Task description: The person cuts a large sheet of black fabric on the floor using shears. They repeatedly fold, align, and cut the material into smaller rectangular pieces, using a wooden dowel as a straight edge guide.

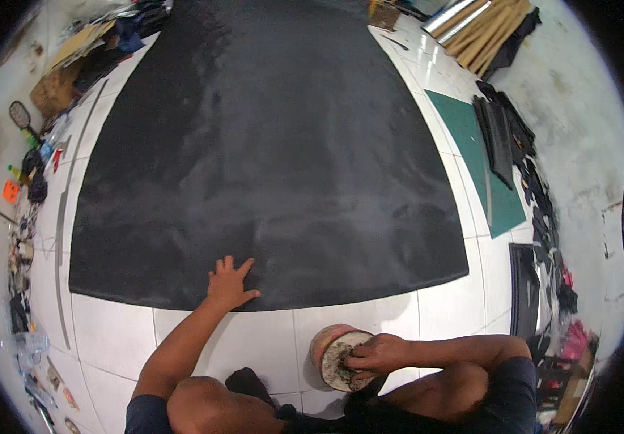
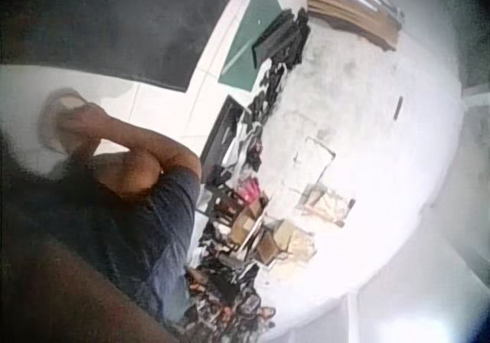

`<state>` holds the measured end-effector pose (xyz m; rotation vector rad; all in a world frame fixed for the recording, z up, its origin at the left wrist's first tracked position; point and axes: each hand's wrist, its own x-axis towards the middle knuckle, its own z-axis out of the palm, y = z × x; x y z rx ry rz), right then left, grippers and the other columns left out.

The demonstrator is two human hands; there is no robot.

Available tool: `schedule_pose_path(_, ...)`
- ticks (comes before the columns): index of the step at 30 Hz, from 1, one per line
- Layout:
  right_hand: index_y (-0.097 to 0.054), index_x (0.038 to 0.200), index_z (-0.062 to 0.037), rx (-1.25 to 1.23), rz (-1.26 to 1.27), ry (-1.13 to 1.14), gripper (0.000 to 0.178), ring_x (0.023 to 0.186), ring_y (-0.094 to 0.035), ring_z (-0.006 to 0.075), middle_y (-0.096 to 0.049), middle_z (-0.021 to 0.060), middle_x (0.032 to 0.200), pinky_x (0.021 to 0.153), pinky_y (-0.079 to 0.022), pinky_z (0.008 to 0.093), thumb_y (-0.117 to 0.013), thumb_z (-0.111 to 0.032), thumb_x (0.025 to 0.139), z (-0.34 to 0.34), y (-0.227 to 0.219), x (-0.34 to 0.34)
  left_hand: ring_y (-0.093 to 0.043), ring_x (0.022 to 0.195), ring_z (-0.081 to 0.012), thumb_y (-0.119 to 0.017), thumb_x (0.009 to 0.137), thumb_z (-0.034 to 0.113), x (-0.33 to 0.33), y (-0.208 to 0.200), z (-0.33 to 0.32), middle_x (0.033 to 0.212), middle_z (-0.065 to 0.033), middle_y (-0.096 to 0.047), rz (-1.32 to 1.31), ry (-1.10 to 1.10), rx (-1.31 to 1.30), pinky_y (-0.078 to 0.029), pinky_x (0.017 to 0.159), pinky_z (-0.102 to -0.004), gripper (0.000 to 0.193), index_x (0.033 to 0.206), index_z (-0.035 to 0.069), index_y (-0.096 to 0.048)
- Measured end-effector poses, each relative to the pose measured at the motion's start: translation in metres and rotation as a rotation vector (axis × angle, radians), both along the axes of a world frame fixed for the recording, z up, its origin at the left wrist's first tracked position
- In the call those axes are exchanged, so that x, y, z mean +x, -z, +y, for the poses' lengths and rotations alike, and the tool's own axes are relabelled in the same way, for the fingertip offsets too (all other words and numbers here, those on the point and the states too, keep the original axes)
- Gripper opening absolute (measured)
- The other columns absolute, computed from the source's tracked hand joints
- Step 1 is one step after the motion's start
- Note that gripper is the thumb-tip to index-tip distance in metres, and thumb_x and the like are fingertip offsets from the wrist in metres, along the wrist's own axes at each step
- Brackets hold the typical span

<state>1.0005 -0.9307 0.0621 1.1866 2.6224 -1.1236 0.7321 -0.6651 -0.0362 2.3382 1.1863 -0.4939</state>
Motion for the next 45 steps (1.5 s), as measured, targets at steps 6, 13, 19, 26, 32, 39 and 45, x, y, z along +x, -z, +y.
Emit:
schedule_pose_path(6, -0.047, 0.092, -0.0121, 0.129, 0.017, 0.205, 0.029, 0.060, -0.063, 0.0326, -0.060, 0.0111, 0.066, 0.053, -0.051, 0.0451, -0.059, -0.038, 0.087, -0.001, 0.005, 0.014, -0.017, 0.142, -0.0435, -0.078, 0.072, 0.050, 0.003, 0.001, 0.002, 0.154, -0.0218, -0.014, -0.055, -0.003, 0.061, -0.034, 0.104, -0.0630, 0.088, 0.145, 0.026, -0.036)
schedule_pose_path(13, -0.059, 0.078, -0.0094, 0.447, 0.123, 0.626, 0.030, 0.042, -0.056, 0.0175, -0.054, 0.0054, 0.050, 0.042, -0.046, 0.0327, -0.075, -0.034, 0.077, 0.059, -0.008, 0.041, -0.017, 0.142, -0.0432, -0.080, 0.070, 0.046, 0.002, 0.006, 0.006, 0.154, -0.0221, -0.016, -0.013, -0.011, 0.082, -0.037, 0.103, -0.0633, 0.088, 0.144, 0.024, -0.037)
schedule_pose_path(19, -0.060, 0.082, -0.0068, 0.631, 0.164, 0.788, 0.028, 0.042, -0.058, 0.0175, -0.052, 0.0048, 0.046, 0.041, -0.044, 0.0299, -0.078, -0.027, 0.074, 0.102, 0.018, 0.058, -0.016, 0.143, -0.0416, -0.082, 0.068, 0.046, 0.018, 0.003, 0.003, 0.154, -0.0209, -0.015, 0.030, -0.029, 0.055, -0.036, 0.104, -0.0622, 0.090, 0.143, 0.024, -0.038)
schedule_pose_path(26, -0.054, 0.099, -0.0073, 0.215, -0.010, 0.986, 0.040, 0.069, -0.068, 0.0341, -0.066, 0.0150, 0.071, 0.060, -0.054, 0.0462, -0.068, -0.040, 0.082, 0.143, 0.024, 0.068, -0.014, 0.143, -0.0418, -0.082, 0.068, 0.046, 0.037, -0.016, 0.012, 0.156, -0.0197, -0.011, 0.175, -0.076, -0.079, -0.030, 0.108, -0.0617, 0.091, 0.145, 0.024, -0.036)
schedule_pose_path(32, -0.048, 0.122, -0.0064, -0.240, -0.001, 0.981, 0.051, 0.091, -0.067, 0.0370, -0.066, 0.0230, 0.099, 0.078, -0.052, 0.0482, -0.064, -0.039, 0.086, 0.148, -0.043, 0.070, -0.018, 0.141, -0.0464, -0.073, 0.079, 0.042, 0.072, -0.077, -0.017, 0.153, -0.0231, -0.019, 0.099, -0.135, 0.018, -0.022, 0.111, -0.0597, 0.078, 0.143, 0.015, -0.038)
schedule_pose_path(39, -0.051, 0.129, -0.0026, -0.437, -0.056, 1.594, 0.066, 0.114, -0.056, 0.0385, -0.059, 0.0233, 0.122, 0.097, -0.046, 0.0437, -0.062, -0.052, 0.085, -0.094, -0.213, 0.096, -0.053, 0.119, -0.0343, -0.064, 0.086, 0.048, 0.073, -0.278, -0.168, 0.126, -0.0190, -0.056, -0.159, -0.207, -0.597, -0.042, 0.102, -0.0425, 0.055, 0.126, 0.010, -0.057)
schedule_pose_path(45, -0.067, 0.086, -0.0012, -0.302, -0.565, 1.752, 0.053, 0.087, -0.066, 0.0370, -0.069, 0.0188, 0.089, 0.074, -0.053, 0.0460, -0.064, -0.054, 0.081, -0.421, -0.287, 0.081, -0.059, 0.113, -0.0319, -0.066, 0.082, 0.049, 0.058, -0.461, -0.145, 0.117, -0.0167, -0.064, 0.062, -0.058, -0.781, -0.046, 0.096, -0.0393, 0.051, 0.112, 0.007, -0.067)
